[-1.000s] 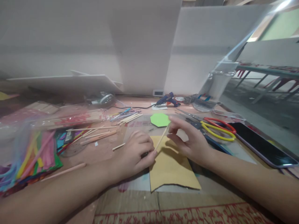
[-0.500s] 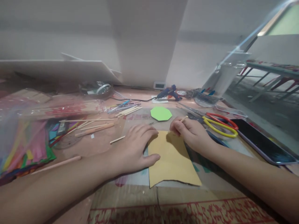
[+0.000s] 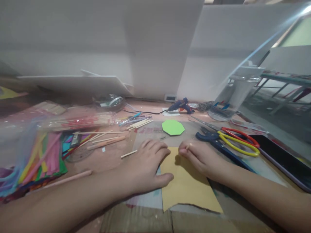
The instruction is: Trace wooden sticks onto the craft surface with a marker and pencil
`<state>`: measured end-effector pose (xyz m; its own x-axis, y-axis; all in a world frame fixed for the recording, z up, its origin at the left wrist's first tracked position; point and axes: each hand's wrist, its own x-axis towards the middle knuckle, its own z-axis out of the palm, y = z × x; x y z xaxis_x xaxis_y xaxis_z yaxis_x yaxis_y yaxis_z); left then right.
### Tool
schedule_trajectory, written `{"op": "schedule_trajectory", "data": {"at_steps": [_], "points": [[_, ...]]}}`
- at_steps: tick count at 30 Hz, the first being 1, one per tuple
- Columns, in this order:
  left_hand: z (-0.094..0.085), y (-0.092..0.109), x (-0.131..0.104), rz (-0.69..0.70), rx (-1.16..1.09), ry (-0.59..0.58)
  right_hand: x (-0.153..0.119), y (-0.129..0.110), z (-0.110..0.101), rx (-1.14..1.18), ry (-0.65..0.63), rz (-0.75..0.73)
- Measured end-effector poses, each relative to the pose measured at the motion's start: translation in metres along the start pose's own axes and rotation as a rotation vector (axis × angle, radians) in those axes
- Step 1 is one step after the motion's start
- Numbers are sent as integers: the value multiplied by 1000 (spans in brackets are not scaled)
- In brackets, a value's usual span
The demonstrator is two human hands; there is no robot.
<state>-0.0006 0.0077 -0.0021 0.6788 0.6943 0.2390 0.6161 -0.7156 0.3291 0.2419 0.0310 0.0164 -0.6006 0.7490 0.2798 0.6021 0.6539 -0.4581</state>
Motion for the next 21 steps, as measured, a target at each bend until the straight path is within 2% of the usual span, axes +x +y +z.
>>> {"op": "schedule_trajectory", "data": {"at_steps": [2,4,6,8,12,14,17,19,21], "points": [[-1,1,1,0,-15,-11,-1,3,0,-8,-19,-20],[-1,1,2,-7,-26,-16,-1,6,-1,-69,28,30],[-2,0,2,-17,-39,-7,0,4,-2,-28,46,90],[-2,-1,2,-24,-67,5,-1,-4,-2,151,35,171],[-2,-4,2,8,-139,106,-4,-27,6,707,-41,331],[-2,-3,2,75,-118,169,-5,-34,11,837,-59,312],[-4,3,3,159,-20,185,-5,-35,17,827,-82,275],[-12,6,5,134,65,141,-4,-31,18,834,-79,268],[-25,3,9,35,163,86,-3,-24,18,850,-24,267]]}}
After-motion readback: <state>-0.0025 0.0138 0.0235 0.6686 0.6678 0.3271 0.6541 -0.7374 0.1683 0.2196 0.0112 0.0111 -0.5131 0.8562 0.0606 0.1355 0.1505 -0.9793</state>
